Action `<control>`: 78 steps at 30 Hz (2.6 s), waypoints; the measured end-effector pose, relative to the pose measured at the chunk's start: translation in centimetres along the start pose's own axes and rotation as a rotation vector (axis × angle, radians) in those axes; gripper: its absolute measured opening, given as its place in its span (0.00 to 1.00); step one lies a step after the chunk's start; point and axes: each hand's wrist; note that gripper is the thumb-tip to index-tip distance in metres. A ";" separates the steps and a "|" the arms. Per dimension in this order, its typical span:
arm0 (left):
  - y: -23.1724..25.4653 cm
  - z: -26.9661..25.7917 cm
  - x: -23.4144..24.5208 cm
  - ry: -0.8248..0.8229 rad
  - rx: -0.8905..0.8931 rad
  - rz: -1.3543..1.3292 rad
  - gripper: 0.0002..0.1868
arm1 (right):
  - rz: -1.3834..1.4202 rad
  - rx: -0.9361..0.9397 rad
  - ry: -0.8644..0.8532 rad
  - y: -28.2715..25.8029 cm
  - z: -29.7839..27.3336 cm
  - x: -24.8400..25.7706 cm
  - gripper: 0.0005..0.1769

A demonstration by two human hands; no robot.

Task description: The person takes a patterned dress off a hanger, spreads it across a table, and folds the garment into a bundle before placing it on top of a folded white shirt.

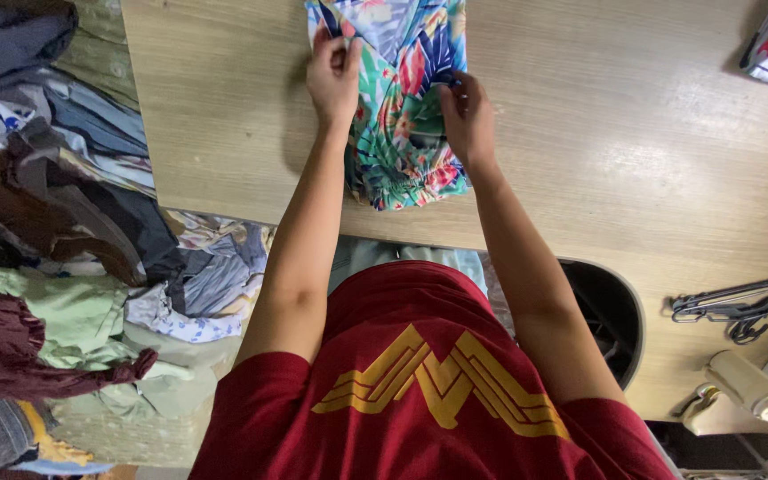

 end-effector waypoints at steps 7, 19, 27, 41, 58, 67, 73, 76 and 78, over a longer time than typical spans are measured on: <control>-2.1 -1.8 2.9 0.060 0.157 -0.300 0.09 | 0.075 0.035 -0.085 1.3 1.6 1.1 0.04; -1.0 4.5 2.0 -0.147 0.082 -0.182 0.17 | -0.121 0.510 0.195 -3.7 11.2 -5.6 0.23; 1.3 5.0 3.5 -0.035 0.278 -0.367 0.15 | 0.572 0.124 -0.130 0.0 10.7 -0.2 0.06; 0.8 4.3 3.4 -0.014 0.197 -0.201 0.11 | 0.146 0.153 -0.041 -1.7 9.0 -3.1 0.12; 7.8 7.8 -4.3 -0.369 -0.285 0.159 0.10 | 0.399 0.107 0.067 -1.2 8.3 -3.7 0.10; 9.3 7.5 -5.7 -0.112 -0.309 0.435 0.12 | 0.633 0.063 -0.148 -2.2 8.0 -3.7 0.15; 10.7 9.1 0.2 -0.569 -0.130 0.679 0.21 | 0.475 -0.085 -0.077 -0.3 11.0 -4.5 0.21; 12.2 8.9 3.4 -0.574 -0.145 0.653 0.19 | 0.431 -0.004 -0.168 -1.2 12.0 -4.2 0.21; 12.8 8.7 5.1 -0.613 -0.043 0.601 0.17 | 0.374 0.045 -0.294 -1.6 12.3 -4.3 0.24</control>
Point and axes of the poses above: each hand's wrist, its own z-axis towards the middle knuckle, its own x-axis out of the back of the hand, y = z × x, and after that the axes turned 1 degree about y, right-handed
